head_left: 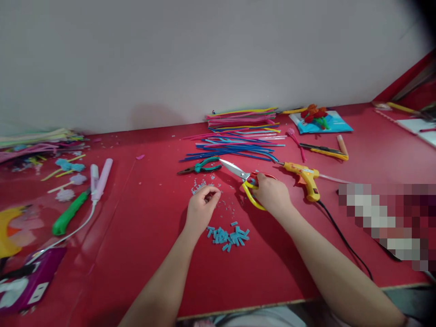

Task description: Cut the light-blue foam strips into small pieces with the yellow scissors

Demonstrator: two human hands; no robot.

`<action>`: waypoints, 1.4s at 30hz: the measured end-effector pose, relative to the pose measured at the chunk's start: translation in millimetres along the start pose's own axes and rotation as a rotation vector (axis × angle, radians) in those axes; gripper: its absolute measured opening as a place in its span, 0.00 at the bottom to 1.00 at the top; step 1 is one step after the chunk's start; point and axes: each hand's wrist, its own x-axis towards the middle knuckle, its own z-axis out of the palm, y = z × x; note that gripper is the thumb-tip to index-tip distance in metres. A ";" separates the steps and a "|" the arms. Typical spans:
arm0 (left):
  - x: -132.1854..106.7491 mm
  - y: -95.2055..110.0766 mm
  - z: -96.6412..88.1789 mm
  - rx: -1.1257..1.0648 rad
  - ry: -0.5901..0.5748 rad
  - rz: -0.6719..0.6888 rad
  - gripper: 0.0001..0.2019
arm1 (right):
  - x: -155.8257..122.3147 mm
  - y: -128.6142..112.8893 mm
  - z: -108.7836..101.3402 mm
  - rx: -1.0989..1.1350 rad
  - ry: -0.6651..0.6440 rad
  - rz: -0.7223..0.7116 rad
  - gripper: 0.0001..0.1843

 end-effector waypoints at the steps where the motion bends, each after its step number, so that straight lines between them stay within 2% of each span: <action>1: -0.1 0.4 -0.2 0.004 0.000 0.004 0.07 | 1.7 3.6 -2.1 0.020 0.000 0.016 0.13; 5: -1.5 3.0 1.7 0.044 -0.034 0.071 0.06 | 3.2 11.5 -8.7 0.163 -0.049 -0.016 0.13; 9: -4.3 6.9 4.9 0.131 -0.140 0.153 0.05 | -1.4 8.4 -5.5 0.288 -0.125 -0.102 0.11; 18: -14.7 25.2 0.3 0.310 -0.521 0.373 0.04 | 5.1 16.6 -5.0 0.333 0.024 0.014 0.09; 22: -16.1 24.8 1.9 0.375 -0.560 0.374 0.02 | 3.2 14.9 -7.3 0.382 0.057 0.018 0.08; 25: -13.9 24.3 4.1 0.315 -0.522 0.329 0.04 | -0.2 10.8 -9.3 0.467 0.094 -0.002 0.08; 27: -11.9 24.3 5.2 0.203 -0.428 0.256 0.04 | -3.5 6.7 -10.7 0.602 0.061 -0.037 0.07; 30: -9.5 22.7 6.5 -0.076 -0.283 0.049 0.04 | -9.5 -2.5 -10.0 0.898 -0.157 -0.077 0.09; 32: -8.6 20.3 7.7 -0.295 -0.257 -0.126 0.06 | -13.7 -9.6 -6.4 1.069 -0.355 -0.090 0.10; 34: -8.4 18.0 9.1 -0.469 -0.272 -0.261 0.08 | -17.5 -15.9 -1.1 1.163 -0.468 -0.124 0.12; 37: -8.6 16.7 10.9 -0.572 -0.311 -0.328 0.10 | -21.6 -21.4 6.3 1.188 -0.476 -0.177 0.12; 42: -9.2 17.3 10.2 -0.479 -0.270 -0.280 0.10 | -23.2 -22.6 11.1 1.120 -0.382 -0.206 0.12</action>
